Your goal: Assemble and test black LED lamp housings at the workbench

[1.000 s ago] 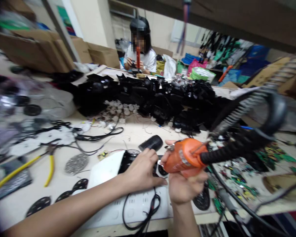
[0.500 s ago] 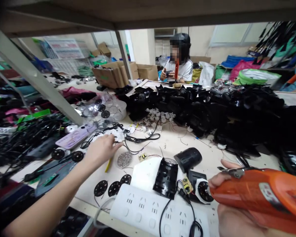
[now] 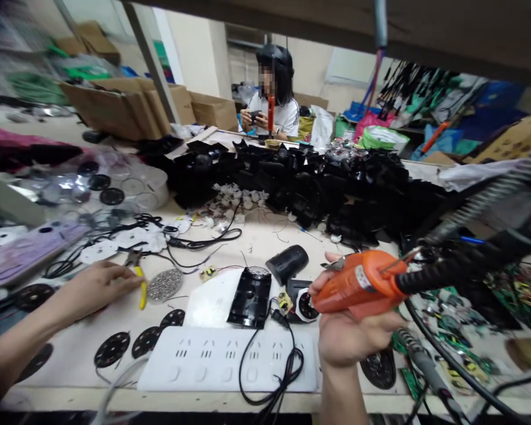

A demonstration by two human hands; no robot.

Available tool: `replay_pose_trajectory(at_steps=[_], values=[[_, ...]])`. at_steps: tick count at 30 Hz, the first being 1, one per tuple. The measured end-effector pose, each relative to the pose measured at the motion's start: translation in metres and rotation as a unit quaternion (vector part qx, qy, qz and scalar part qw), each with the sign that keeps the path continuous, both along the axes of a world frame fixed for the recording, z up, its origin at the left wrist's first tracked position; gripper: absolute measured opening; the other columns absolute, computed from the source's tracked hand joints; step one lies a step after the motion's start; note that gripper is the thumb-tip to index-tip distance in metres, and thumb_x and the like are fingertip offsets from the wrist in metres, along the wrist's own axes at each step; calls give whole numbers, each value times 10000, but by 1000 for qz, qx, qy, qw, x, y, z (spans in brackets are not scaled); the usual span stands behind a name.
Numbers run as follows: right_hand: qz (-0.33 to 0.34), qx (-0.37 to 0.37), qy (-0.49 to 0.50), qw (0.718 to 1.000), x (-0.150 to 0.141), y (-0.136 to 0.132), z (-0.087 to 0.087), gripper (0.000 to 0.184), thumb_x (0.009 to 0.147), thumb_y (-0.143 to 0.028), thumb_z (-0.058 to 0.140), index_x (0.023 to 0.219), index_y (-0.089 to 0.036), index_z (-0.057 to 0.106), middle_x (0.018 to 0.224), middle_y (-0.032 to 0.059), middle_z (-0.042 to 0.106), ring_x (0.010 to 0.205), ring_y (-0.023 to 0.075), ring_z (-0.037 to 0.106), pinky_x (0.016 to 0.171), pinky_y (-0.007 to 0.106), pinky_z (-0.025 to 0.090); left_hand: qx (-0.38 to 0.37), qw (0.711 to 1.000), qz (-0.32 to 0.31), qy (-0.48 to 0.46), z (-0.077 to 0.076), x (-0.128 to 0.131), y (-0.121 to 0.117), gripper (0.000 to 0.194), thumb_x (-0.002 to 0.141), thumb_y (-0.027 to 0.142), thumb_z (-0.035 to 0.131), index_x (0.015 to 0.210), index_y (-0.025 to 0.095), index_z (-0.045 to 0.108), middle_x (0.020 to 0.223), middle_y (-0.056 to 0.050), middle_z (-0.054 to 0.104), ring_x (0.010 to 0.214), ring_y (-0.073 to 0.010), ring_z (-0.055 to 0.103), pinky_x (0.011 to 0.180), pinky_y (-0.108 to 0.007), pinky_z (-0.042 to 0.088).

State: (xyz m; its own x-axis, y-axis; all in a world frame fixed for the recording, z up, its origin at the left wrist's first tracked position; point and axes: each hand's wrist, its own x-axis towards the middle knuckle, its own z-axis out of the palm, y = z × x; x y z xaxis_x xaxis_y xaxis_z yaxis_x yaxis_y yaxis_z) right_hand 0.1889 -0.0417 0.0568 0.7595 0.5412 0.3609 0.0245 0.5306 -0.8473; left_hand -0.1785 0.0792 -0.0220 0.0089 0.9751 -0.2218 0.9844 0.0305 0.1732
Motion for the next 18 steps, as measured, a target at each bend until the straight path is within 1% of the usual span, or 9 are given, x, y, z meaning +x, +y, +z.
replay_pose_trajectory(at_steps=[3,5,7,9,11,13,14,16,18], values=[[6,-8,-6,1000,-2,-1,6,559,734,-754,401,796,-278,688,646,17,643,417,184,553,322,317,440,25,999,34,-5,1,4,-2,416,881,385,347,900,153,692,1045,-142,642,1009,-305,612,950,-390,444],[7,-9,-2,1000,-3,-3,7,576,696,-788,432,807,-290,700,617,8,634,418,192,555,314,321,431,38,998,58,13,5,11,-7,456,889,409,319,929,131,678,1052,-171,640,1023,-344,609,905,-426,460],[-1,-4,2,1000,-3,-4,7,569,658,-810,472,814,-314,703,592,1,633,409,202,555,306,335,425,55,995,80,25,8,19,-11,511,880,493,325,945,126,673,1055,-181,635,1012,-375,608,865,-449,468],[-3,-4,9,1000,-2,-5,6,512,650,-807,515,812,-359,702,608,-5,657,412,207,561,314,355,441,73,992,99,31,9,26,-14,540,851,565,363,949,128,665,1073,-182,622,991,-368,614,865,-443,466],[1,0,24,1000,-2,-4,5,432,645,-790,564,834,-425,695,637,-23,682,419,206,568,322,366,456,93,987,131,27,9,30,-15,550,801,605,431,985,129,637,1123,-190,594,980,-365,615,852,-444,471],[19,1,47,999,-1,-4,4,386,635,-780,593,863,-481,681,658,-35,696,433,210,577,326,373,467,111,978,173,16,10,32,-16,536,762,596,482,1020,139,594,1152,-198,565,979,-370,615,815,-451,481],[28,2,56,998,0,-4,3,379,632,-780,591,858,-489,681,662,-33,700,442,216,583,324,376,470,119,974,190,9,10,32,-17,505,755,572,494,1020,150,574,1150,-195,558,983,-372,614,797,-451,486],[37,-4,56,998,2,-2,0,398,627,-795,575,825,-470,692,693,-23,713,472,227,605,331,380,485,141,969,203,-9,13,29,-18,416,752,512,496,986,171,545,1118,-179,564,1001,-370,607,796,-452,487],[35,-5,28,999,5,0,-3,473,619,-824,545,806,-420,706,704,-15,716,465,218,607,333,370,496,172,964,198,-38,20,24,-20,363,751,490,489,940,182,526,1078,-154,587,1020,-363,598,832,-454,485]])
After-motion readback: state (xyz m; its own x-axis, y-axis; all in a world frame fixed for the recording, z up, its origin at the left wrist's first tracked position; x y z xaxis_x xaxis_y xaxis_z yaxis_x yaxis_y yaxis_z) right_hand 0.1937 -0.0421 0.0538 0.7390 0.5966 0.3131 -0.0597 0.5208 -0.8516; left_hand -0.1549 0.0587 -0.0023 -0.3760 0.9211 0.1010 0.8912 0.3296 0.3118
